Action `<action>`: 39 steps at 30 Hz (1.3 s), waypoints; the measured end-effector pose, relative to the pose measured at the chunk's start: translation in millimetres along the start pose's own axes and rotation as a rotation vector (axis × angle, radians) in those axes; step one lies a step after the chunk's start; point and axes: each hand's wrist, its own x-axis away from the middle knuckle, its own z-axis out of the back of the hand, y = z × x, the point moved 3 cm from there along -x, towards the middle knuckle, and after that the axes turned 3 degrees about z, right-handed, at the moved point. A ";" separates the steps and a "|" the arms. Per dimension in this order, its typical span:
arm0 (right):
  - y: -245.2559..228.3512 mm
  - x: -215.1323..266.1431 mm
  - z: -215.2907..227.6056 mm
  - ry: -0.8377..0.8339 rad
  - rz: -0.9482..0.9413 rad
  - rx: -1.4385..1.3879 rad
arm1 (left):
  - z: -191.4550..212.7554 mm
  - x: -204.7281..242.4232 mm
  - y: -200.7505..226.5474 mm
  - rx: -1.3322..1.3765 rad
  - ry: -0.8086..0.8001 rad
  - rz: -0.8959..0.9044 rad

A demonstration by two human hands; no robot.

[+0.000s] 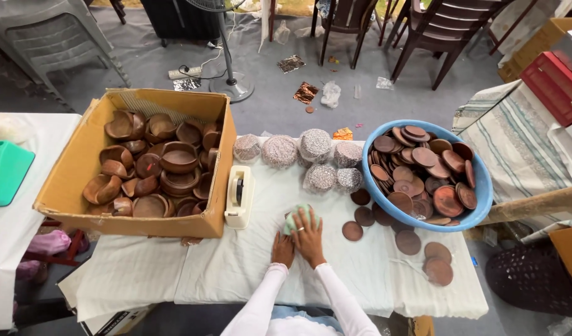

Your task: The person picks up a wooden bowl from a cardboard box and uses a green cloth to polish its exterior and interior surfaces. The person rotates the bowl to clean different sides and then places it back into the box. This process is repeated for multiple bowls.

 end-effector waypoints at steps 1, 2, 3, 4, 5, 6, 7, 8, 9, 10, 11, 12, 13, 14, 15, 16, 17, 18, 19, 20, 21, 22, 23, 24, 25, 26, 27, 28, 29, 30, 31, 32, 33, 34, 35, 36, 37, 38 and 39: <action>0.0 0.2 2.6 0.000 0.005 -0.002 | -1.9 -0.6 2.1 0.000 0.004 0.004; -3.3 2.3 3.2 -0.039 0.043 0.000 | -4.0 1.7 1.8 0.003 -0.003 0.031; -6.2 4.2 3.7 -0.078 0.080 0.002 | -6.2 3.6 1.7 0.006 -0.010 0.057; 3.4 5.2 6.0 -0.079 0.078 -0.001 | -7.7 4.0 0.3 0.003 -0.013 0.058; 10.5 6.0 8.3 -0.078 0.160 -0.009 | -5.6 4.2 -0.6 0.036 0.095 0.041; 21.1 6.7 12.5 -0.078 0.243 -0.013 | -4.9 2.7 2.0 0.074 0.206 0.023; 25.0 10.5 13.2 -0.080 0.243 -0.012 | -3.1 5.6 6.4 0.077 0.205 0.024; 31.7 10.2 12.6 -0.064 0.106 -0.006 | 0.9 5.9 7.1 0.104 0.210 0.036; 38.2 10.4 12.1 -0.047 -0.031 -0.001 | 5.0 6.5 7.7 0.131 0.214 0.048; 32.4 12.3 10.2 -0.045 -0.024 -0.001 | 10.7 6.5 8.9 0.131 0.220 0.050; 25.7 14.2 7.7 -0.051 0.006 0.001 | 14.7 6.5 10.6 0.143 0.177 0.024; 19.1 17.2 5.3 -0.059 0.037 0.002 | 18.0 7.7 12.9 0.157 0.134 0.001; 16.8 17.6 8.8 -0.059 0.046 0.002 | 23.9 5.9 16.0 0.157 0.140 0.007; 11.0 20.1 10.2 -0.114 0.118 -0.028 | 26.1 6.4 17.6 0.102 0.032 0.046; 5.3 22.8 11.8 -0.170 0.191 -0.058 | 28.2 7.3 19.1 0.047 -0.077 0.085; 10.4 21.7 14.7 -0.169 0.196 -0.058 | 20.8 7.4 16.4 0.048 -0.072 0.088; 14.8 20.7 17.9 -0.163 0.225 -0.067 | 16.8 7.4 15.6 0.038 0.039 0.035; 19.9 19.9 22.0 -0.156 0.252 -0.074 | 12.6 7.5 15.7 0.028 0.151 -0.019; 23.0 18.6 23.0 -0.155 0.256 -0.072 | 14.1 5.5 17.0 0.029 0.155 -0.018; 28.3 19.8 25.5 -0.136 0.179 -0.079 | 14.7 6.4 19.9 0.083 0.166 -0.024; 33.5 21.1 27.7 -0.117 0.103 -0.085 | 15.2 7.2 22.6 0.137 0.178 -0.031; 28.3 22.8 25.1 -0.122 0.106 -0.082 | 10.9 6.5 23.9 0.143 0.179 -0.027; 25.4 24.4 24.1 -0.074 0.035 -0.100 | 3.4 5.3 25.1 0.079 0.070 -0.004; 22.1 23.1 22.0 -0.021 -0.037 -0.117 | -2.4 1.5 24.0 0.012 -0.036 0.016; 18.4 21.2 21.4 -0.020 -0.034 -0.114 | -6.1 -0.5 24.5 0.014 -0.033 0.015; 11.4 18.0 19.2 -0.031 0.042 -0.166 | -2.8 -2.9 26.0 -0.050 0.180 -0.089; 4.8 14.6 17.0 -0.041 0.118 -0.218 | -0.2 -4.0 27.9 -0.115 0.391 -0.195; 6.2 7.2 19.1 -0.035 0.115 -0.215 | 2.7 -5.6 25.8 -0.116 0.393 -0.203; 5.9 -0.3 20.5 -0.039 0.182 -0.255 | 3.0 -8.9 22.3 -0.156 0.322 -0.170; 3.2 -1.3 22.6 -0.048 0.241 -0.296 | 1.6 -4.8 19.1 -0.195 0.241 -0.138; 7.9 -10.7 27.2 -0.046 0.229 -0.295 | 12.0 -6.0 19.4 -0.195 0.233 -0.147; 12.0 -18.6 33.5 -0.020 0.223 -0.286 | 21.3 -6.5 16.8 -0.034 0.155 -0.057; 16.2 -26.4 39.5 0.006 0.217 -0.276 | 29.9 -6.9 14.2 0.124 0.075 0.034; 22.1 -23.4 32.8 0.002 0.204 -0.272 | 32.6 -6.8 15.6 0.128 0.063 0.027; 29.4 -20.3 27.1 0.047 0.133 -0.287 | 37.7 -6.3 16.6 0.144 0.128 0.015; 37.0 -19.8 20.9 0.094 0.068 -0.302 | 43.8 -8.1 16.6 0.159 0.198 0.005; 28.0 -20.8 19.2 0.091 0.061 -0.298 | 37.8 -8.0 15.1 0.163 0.191 0.001; 22.2 -23.6 17.6 0.117 -0.001 -0.283 | 31.8 -9.8 14.8 0.092 0.201 -0.025; 16.1 -26.1 16.1 0.142 -0.063 -0.266 | 25.8 -11.2 14.6 0.021 0.211 -0.051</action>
